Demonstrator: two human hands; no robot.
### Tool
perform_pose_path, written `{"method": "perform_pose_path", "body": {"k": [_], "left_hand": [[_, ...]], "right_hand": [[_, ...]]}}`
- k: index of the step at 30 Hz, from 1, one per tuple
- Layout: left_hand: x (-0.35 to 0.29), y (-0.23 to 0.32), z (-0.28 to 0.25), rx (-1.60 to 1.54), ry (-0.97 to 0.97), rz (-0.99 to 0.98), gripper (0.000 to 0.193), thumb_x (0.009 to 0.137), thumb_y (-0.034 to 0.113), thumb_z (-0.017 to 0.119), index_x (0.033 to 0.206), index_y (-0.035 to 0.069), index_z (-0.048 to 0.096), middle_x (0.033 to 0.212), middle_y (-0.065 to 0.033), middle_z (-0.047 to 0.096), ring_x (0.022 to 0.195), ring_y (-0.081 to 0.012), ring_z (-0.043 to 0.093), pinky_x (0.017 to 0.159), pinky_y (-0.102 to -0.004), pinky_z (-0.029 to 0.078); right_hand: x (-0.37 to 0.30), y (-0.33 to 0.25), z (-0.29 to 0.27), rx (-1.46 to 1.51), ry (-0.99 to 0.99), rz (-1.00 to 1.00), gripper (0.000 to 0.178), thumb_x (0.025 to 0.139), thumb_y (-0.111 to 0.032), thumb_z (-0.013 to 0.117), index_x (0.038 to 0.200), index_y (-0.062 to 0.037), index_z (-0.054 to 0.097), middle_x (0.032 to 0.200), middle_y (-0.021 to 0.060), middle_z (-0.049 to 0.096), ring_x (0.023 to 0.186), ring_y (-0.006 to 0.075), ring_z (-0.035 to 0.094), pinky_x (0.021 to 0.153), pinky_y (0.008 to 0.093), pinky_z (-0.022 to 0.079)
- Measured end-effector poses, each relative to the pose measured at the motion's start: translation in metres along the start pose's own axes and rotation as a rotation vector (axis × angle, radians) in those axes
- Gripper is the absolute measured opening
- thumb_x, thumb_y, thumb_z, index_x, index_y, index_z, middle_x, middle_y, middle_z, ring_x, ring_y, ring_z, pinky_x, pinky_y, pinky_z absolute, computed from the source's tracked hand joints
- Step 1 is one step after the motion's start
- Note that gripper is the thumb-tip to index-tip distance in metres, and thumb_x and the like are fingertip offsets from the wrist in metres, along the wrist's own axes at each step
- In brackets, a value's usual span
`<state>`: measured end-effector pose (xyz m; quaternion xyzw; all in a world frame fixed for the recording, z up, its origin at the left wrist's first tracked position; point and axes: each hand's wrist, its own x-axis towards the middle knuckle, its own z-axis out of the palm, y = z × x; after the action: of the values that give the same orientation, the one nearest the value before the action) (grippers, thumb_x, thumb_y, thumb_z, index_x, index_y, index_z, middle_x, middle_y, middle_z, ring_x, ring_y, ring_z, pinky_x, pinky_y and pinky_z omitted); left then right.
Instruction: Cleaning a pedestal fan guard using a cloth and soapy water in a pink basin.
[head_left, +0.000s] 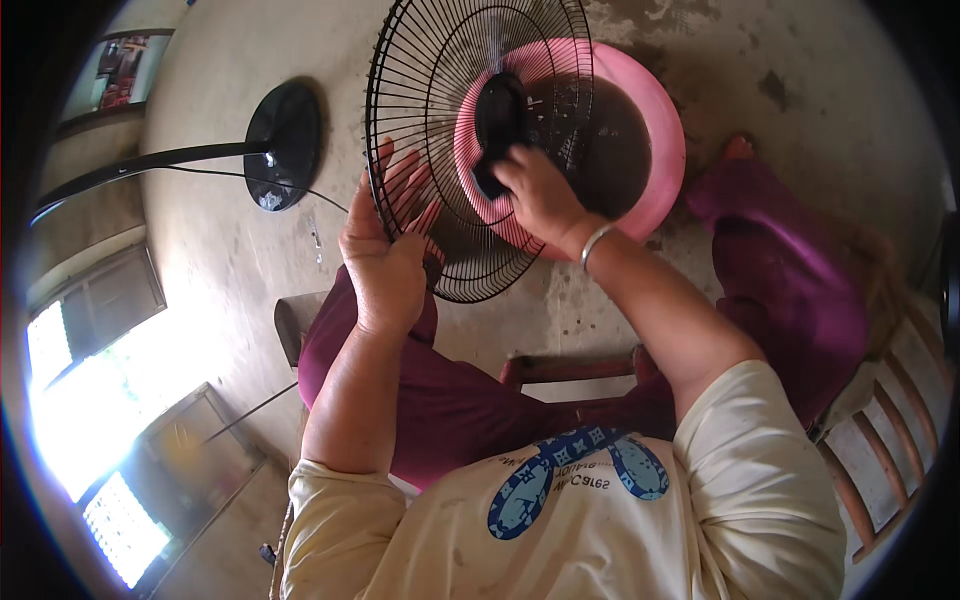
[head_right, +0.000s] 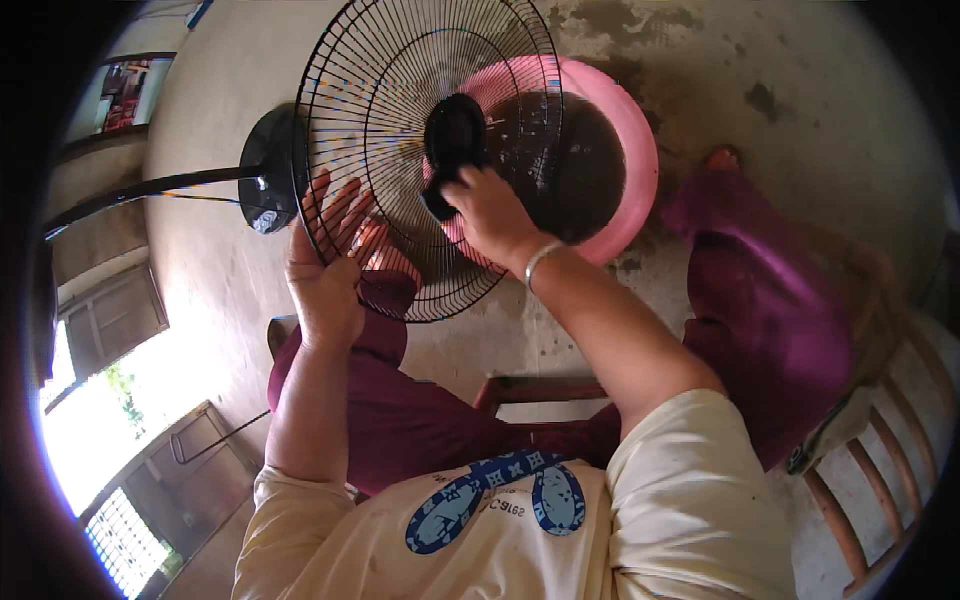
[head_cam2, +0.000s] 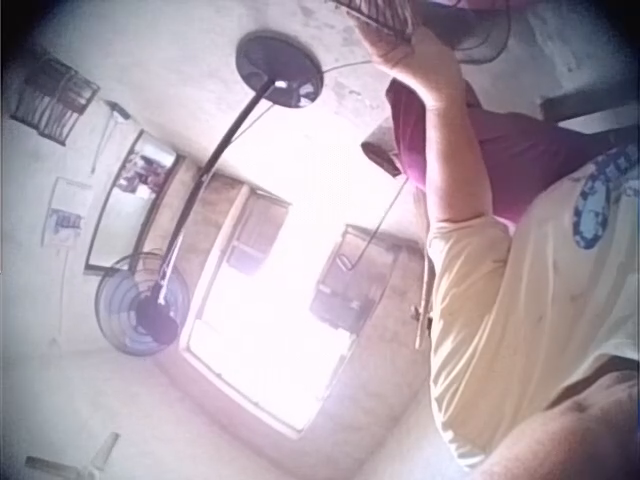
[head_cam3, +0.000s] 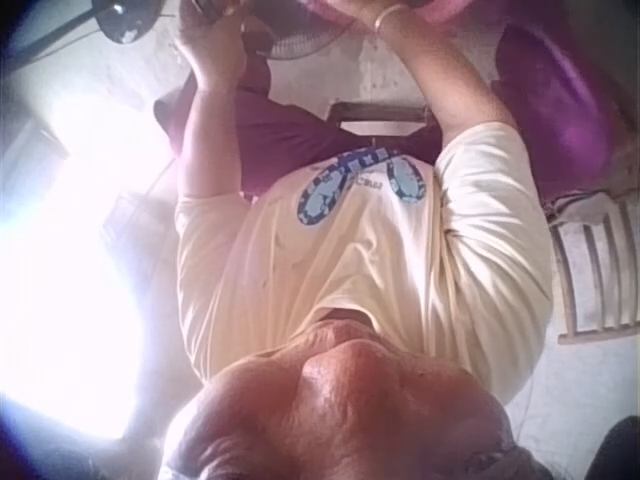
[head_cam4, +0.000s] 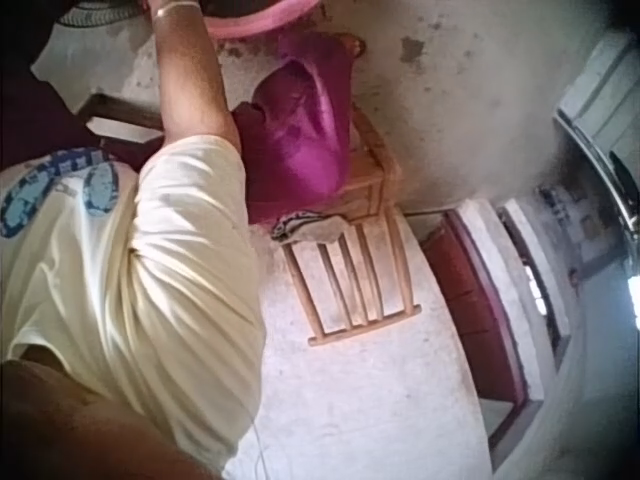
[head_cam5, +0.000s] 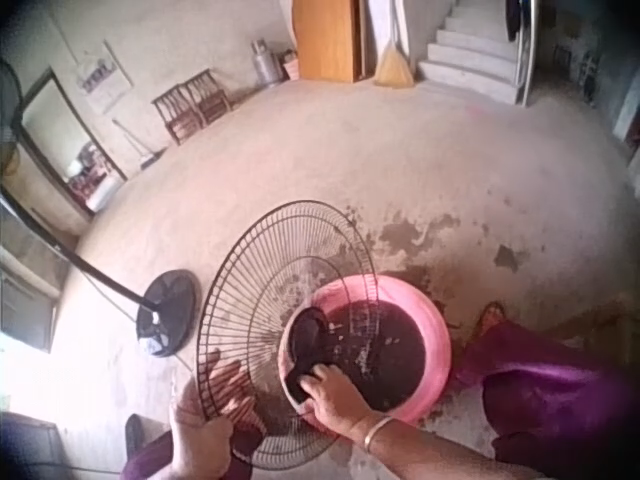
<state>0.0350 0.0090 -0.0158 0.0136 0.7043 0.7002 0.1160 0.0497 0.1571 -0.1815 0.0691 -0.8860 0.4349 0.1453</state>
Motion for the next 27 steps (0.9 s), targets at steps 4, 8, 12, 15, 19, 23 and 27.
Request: {"method": "perform_pose_path", "body": {"k": [4,8,12,15,19,23,27], "left_hand": [[0.003,0.011,0.003,0.043,0.009,0.003,0.072,0.066,-0.022,0.036,0.134,0.001,0.041,0.126,-0.0137,0.054,0.112,-0.0201,0.056,0.084,-0.0258,0.051],[0.002,0.026,-0.03,-0.142,0.084,-0.059,0.076,0.061,-0.02,0.032,0.133,0.002,0.042,0.125,-0.0167,0.053,0.112,-0.026,0.057,0.082,-0.0335,0.053],[0.003,0.035,-0.046,-0.24,0.149,-0.079,0.08,0.056,-0.018,0.031,0.133,0.004,0.043,0.123,-0.0188,0.053,0.111,-0.0308,0.057,0.08,-0.0402,0.055],[-0.007,0.044,-0.07,-0.339,0.185,-0.014,0.078,0.058,-0.016,0.032,0.133,0.004,0.043,0.123,-0.0197,0.053,0.111,-0.0333,0.056,0.08,-0.0426,0.055],[-0.013,0.051,-0.086,-0.365,0.199,0.061,0.078,0.058,-0.016,0.032,0.133,0.005,0.042,0.125,-0.0201,0.051,0.113,-0.0359,0.054,0.085,-0.0473,0.053],[-0.01,0.047,-0.095,-0.617,0.068,0.033,0.08,0.058,-0.015,0.031,0.134,0.008,0.039,0.131,-0.0207,0.046,0.12,-0.0399,0.047,0.092,-0.0563,0.046],[-0.011,0.035,-0.094,-0.776,-0.01,0.063,0.082,0.057,-0.012,0.032,0.136,0.01,0.037,0.135,-0.0214,0.042,0.124,-0.0413,0.042,0.096,-0.0605,0.041]], "right_hand": [[-0.053,0.042,0.012,-0.193,-0.297,0.338,0.031,0.075,-0.004,0.052,0.102,-0.0138,0.064,0.101,0.0105,0.054,0.096,0.033,0.055,0.082,0.0481,0.046],[-0.037,0.04,-0.018,-0.279,-0.689,0.673,0.037,0.074,-0.021,0.062,0.111,-0.0178,0.062,0.131,0.0153,0.041,0.122,0.0406,0.041,0.09,0.0723,0.032],[-0.024,0.083,-0.084,-0.275,-0.606,0.583,0.039,0.069,-0.015,0.058,0.105,-0.0001,0.063,0.1,0.0238,0.063,0.1,0.0399,0.059,0.09,0.0411,0.046],[-0.031,0.101,-0.124,-0.08,-0.387,0.615,0.032,0.07,-0.007,0.057,0.101,0.0009,0.062,0.093,0.0197,0.065,0.091,0.0295,0.064,0.074,0.039,0.05],[-0.027,0.084,-0.142,0.244,-0.261,0.989,0.022,0.074,-0.012,0.065,0.094,-0.0029,0.061,0.085,0.0102,0.063,0.079,0.0198,0.062,0.065,0.0337,0.05],[-0.018,0.053,-0.157,0.89,0.061,1.103,0.034,0.08,-0.039,0.07,0.096,-0.0121,0.056,0.083,0.0038,0.059,0.08,0.0181,0.06,0.07,0.0389,0.051],[-0.006,0.001,-0.189,1.482,-0.13,0.713,0.045,0.091,-0.034,0.054,0.127,-0.0083,0.048,0.123,0.0158,0.055,0.112,0.0348,0.054,0.091,0.0573,0.044]]}}
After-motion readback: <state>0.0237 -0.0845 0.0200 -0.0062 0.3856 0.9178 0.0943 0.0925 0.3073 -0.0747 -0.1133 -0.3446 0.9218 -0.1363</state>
